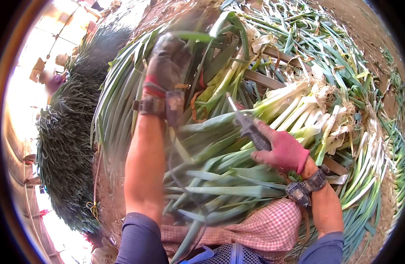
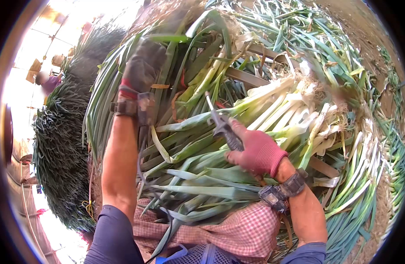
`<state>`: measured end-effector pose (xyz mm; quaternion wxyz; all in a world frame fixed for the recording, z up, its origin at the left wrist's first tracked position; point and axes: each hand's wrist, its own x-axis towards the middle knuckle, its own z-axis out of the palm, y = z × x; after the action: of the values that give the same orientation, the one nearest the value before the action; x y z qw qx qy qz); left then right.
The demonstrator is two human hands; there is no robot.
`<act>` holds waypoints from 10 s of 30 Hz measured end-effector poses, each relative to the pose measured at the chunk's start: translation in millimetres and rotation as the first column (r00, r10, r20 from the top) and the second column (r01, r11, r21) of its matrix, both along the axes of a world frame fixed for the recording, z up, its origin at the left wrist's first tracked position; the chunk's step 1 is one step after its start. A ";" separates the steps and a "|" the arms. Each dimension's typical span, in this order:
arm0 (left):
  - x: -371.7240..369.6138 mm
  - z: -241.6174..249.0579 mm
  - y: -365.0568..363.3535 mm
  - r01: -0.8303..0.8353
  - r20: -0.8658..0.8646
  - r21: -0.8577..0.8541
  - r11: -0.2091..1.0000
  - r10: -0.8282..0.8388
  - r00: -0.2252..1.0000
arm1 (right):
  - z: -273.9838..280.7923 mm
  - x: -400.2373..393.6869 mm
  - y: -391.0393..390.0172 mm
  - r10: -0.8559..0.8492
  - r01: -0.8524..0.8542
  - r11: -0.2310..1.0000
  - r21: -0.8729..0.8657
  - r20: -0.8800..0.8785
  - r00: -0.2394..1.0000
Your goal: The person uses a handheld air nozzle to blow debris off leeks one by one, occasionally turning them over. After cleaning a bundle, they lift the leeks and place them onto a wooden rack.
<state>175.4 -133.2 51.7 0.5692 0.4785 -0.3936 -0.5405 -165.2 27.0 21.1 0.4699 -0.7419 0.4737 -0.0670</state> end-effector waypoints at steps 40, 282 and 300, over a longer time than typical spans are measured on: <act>-62.0 -58.2 119.8 -0.083 0.818 0.574 0.815 -0.565 0.104 | -3.7 10.6 -51.1 -0.299 0.289 0.954 -0.083 -0.167 0.940; -71.1 -47.6 -5.3 0.026 0.982 0.094 0.995 -0.088 -0.170 | -21.5 17.5 -48.0 -0.234 0.225 0.966 -0.123 -0.062 0.970; -87.8 -91.4 31.3 0.050 0.923 0.349 0.936 -0.353 0.155 | -36.5 17.2 -144.3 -0.446 0.408 0.892 -0.196 -0.226 0.866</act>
<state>87.6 -101.9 -39.7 0.0476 0.7178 -0.6573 -0.2246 -148.0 -117.3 -15.4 0.3221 -0.6520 0.6786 -0.1033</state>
